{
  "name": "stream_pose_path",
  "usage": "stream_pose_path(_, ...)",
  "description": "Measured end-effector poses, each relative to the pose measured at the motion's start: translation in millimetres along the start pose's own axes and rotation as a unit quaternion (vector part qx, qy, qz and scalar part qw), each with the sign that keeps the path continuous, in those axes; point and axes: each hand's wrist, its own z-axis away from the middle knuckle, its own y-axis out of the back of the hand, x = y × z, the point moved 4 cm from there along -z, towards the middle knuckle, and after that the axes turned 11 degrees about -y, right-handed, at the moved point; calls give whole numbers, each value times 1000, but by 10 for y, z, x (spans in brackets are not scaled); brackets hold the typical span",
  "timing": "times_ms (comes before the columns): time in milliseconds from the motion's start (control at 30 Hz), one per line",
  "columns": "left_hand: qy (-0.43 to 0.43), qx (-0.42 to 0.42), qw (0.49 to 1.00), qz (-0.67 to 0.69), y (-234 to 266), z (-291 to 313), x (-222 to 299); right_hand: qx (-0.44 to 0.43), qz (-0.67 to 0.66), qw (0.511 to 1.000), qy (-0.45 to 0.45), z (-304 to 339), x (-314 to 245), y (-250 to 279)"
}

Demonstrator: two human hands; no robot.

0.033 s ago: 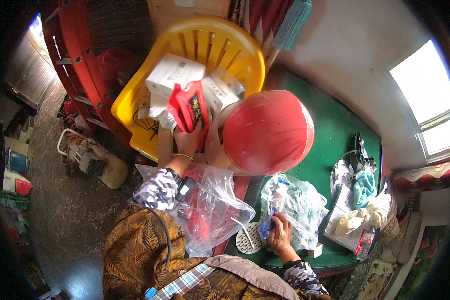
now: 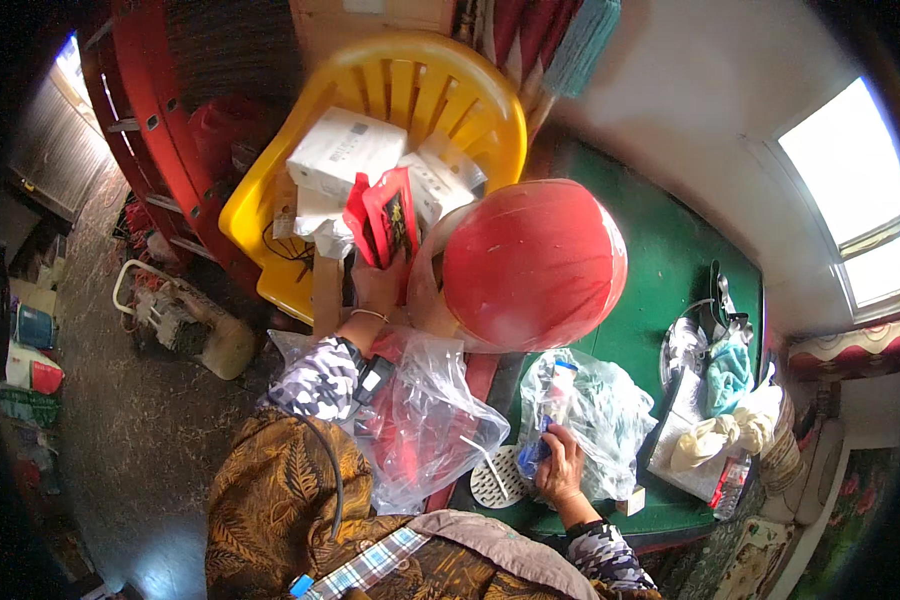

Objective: The person organizes various items on a green table by hand, placing them into plastic bags, including a red helmet, a silver sunshade, a cloth bundle, and several small packaged goods.

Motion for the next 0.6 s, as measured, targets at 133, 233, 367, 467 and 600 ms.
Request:
stream_pose_path(133,-79,35,981,-172,-115,55,-274,-12,-16,1000,-9,-35,92,-54)
stream_pose_path(233,-63,100,993,-28,-48,-208,-318,0,-19,1000,-9,-5,100,-79)
stream_pose_path(367,2,150,987,53,44,-440,-470,-4,-10,1000,-11,-33,56,-54)
stream_pose_path(467,-121,127,981,-86,-131,-179,-471,-1,-15,1000,-5,-36,78,-83)
stream_pose_path(600,-17,-128,982,-141,-403,-146,-653,-5,-11,1000,-3,-53,81,-51)
